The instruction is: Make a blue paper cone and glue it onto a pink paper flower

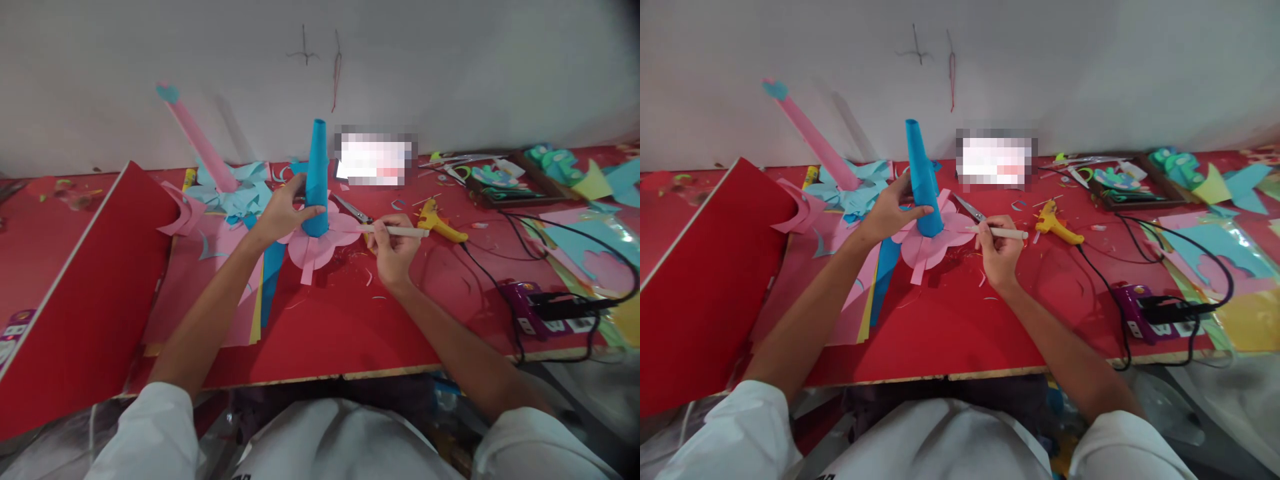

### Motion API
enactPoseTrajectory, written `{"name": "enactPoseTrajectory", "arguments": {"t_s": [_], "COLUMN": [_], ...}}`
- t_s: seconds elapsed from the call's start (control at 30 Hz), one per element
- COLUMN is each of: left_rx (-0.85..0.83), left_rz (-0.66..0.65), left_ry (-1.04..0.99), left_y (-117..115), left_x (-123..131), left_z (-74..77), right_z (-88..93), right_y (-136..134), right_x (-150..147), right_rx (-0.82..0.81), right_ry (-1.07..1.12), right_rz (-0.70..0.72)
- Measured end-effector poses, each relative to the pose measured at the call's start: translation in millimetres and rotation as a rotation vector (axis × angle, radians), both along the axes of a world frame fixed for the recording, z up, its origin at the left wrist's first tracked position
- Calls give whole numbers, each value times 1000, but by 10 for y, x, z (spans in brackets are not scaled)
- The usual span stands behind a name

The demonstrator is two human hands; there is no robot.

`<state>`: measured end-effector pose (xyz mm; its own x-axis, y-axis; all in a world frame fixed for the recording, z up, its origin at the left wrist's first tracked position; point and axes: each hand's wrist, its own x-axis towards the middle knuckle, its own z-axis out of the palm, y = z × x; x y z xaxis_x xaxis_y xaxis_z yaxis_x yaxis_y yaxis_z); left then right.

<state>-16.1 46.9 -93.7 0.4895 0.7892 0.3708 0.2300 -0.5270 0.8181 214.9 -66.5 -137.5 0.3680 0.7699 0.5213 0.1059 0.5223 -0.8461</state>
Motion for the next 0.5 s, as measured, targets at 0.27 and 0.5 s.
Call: {"name": "enactPoseTrajectory", "arguments": {"t_s": [0.27,0.5], "left_rx": [-173,-134], "left_rz": [-216,-311], "left_ry": [-6,259], "left_y": [-141,-104], "left_x": [26,-85], "left_z": [-119,-23], "right_z": [5,-91], "right_y": [25,82], "right_x": [49,-14], "right_rx": [-76,-224], "right_ry": [-166,-394], "right_rz": [119,438]}}
